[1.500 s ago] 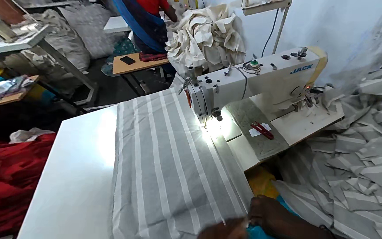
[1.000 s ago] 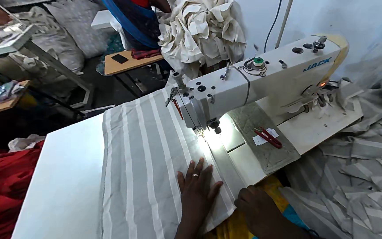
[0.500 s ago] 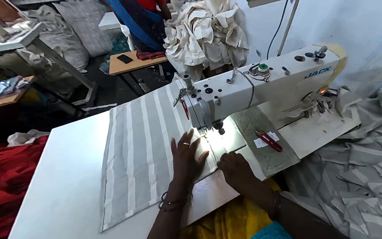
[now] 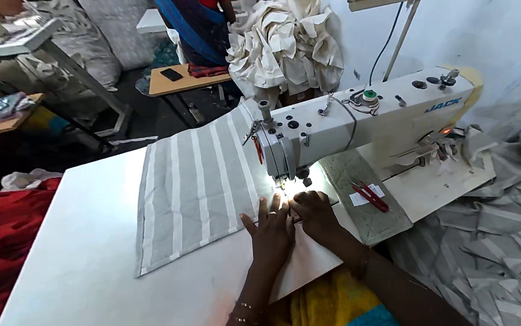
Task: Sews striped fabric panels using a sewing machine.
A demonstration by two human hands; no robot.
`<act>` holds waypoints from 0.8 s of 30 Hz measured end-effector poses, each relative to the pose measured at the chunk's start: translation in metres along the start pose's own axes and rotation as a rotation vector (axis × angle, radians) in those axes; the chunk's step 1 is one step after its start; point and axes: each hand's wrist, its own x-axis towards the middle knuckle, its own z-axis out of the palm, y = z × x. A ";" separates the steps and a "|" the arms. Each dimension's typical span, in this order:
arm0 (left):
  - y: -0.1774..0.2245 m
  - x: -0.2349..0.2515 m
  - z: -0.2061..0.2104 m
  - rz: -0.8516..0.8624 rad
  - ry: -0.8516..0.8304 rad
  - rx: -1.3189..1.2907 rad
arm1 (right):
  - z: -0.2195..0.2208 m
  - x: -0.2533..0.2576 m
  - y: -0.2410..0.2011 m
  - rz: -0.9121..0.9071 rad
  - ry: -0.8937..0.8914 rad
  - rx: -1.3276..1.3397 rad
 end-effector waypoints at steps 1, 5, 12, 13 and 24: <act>-0.002 0.008 -0.002 -0.007 -0.028 0.000 | -0.001 0.006 0.002 -0.001 -0.025 0.010; -0.011 0.029 -0.003 -0.032 -0.074 0.011 | -0.023 -0.002 0.026 0.027 -0.010 0.151; -0.010 0.026 -0.001 -0.090 0.125 0.029 | -0.105 -0.069 0.155 0.499 0.311 -0.176; -0.010 0.026 -0.001 -0.099 0.114 0.034 | -0.101 -0.081 0.173 0.507 0.285 -0.183; -0.014 0.023 0.001 -0.068 0.203 -0.011 | -0.090 -0.132 0.165 0.500 0.546 -0.060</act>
